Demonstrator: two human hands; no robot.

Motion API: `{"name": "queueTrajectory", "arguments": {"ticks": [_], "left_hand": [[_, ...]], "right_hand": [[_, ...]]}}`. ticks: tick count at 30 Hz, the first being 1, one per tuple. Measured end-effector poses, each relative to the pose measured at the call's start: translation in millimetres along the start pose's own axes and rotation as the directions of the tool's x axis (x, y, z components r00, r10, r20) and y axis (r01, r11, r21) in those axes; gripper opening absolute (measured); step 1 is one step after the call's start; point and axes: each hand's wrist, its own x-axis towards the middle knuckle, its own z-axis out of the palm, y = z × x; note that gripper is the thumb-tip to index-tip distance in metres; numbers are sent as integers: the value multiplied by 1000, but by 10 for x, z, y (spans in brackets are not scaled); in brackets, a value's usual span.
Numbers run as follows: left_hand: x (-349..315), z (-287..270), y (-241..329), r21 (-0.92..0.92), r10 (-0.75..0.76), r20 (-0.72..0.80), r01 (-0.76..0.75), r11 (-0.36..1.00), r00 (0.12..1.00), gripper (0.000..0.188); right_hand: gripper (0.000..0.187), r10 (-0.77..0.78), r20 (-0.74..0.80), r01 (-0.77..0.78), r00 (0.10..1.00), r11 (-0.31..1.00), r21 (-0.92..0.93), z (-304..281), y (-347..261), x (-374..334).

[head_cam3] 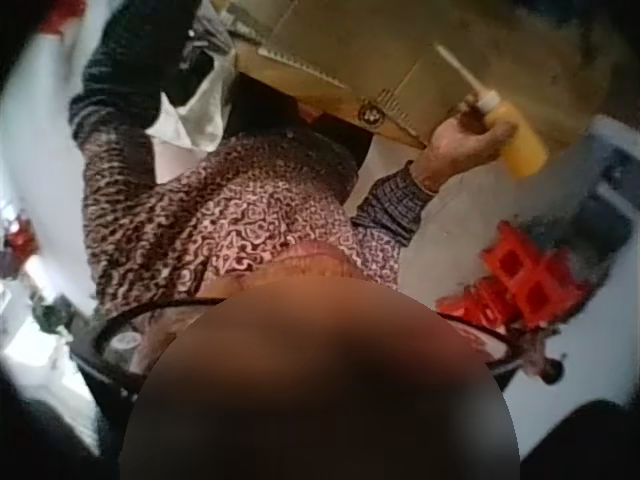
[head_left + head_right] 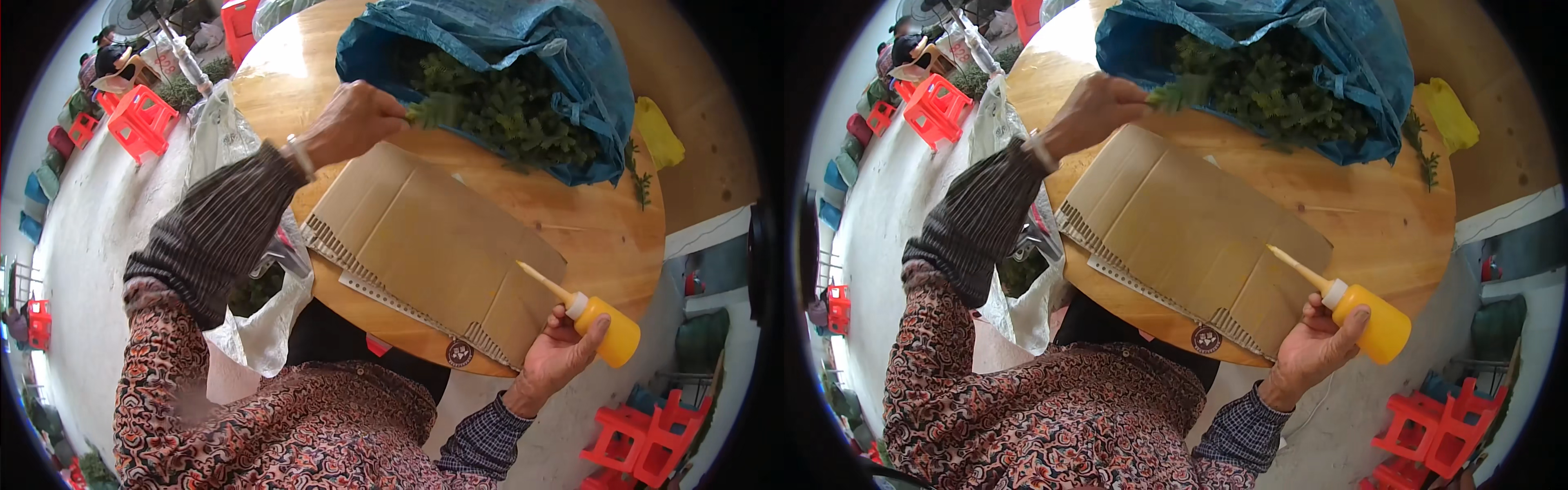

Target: Apply liquid from a squeeze bottle onto small green sprigs on a cardboard surface.

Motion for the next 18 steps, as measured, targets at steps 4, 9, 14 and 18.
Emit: {"name": "queueTrajectory", "arguments": {"ticks": [4, 9, 14, 18], "left_hand": [[-501, -74, 458, -220, -270, 412, 382, 897, 871, 11], [-836, 196, 503, -267, -29, 351, 130, 955, 936, 19], [-972, 263, 574, -63, 176, 104, -170, 983, 979, 33], [-1135, 342, 695, 137, 281, -91, -267, 954, 955, 39]], "right_hand": [[37, 11, 27, -11, 1000, 1000, 17, -29, 37, 14], [36, 12, 66, -16, 998, 998, 65, -47, 45, 33], [38, 17, 87, -23, 996, 997, 74, -47, 42, 14], [40, 42, 134, -55, 990, 994, 98, 13, 28, -13]]}}
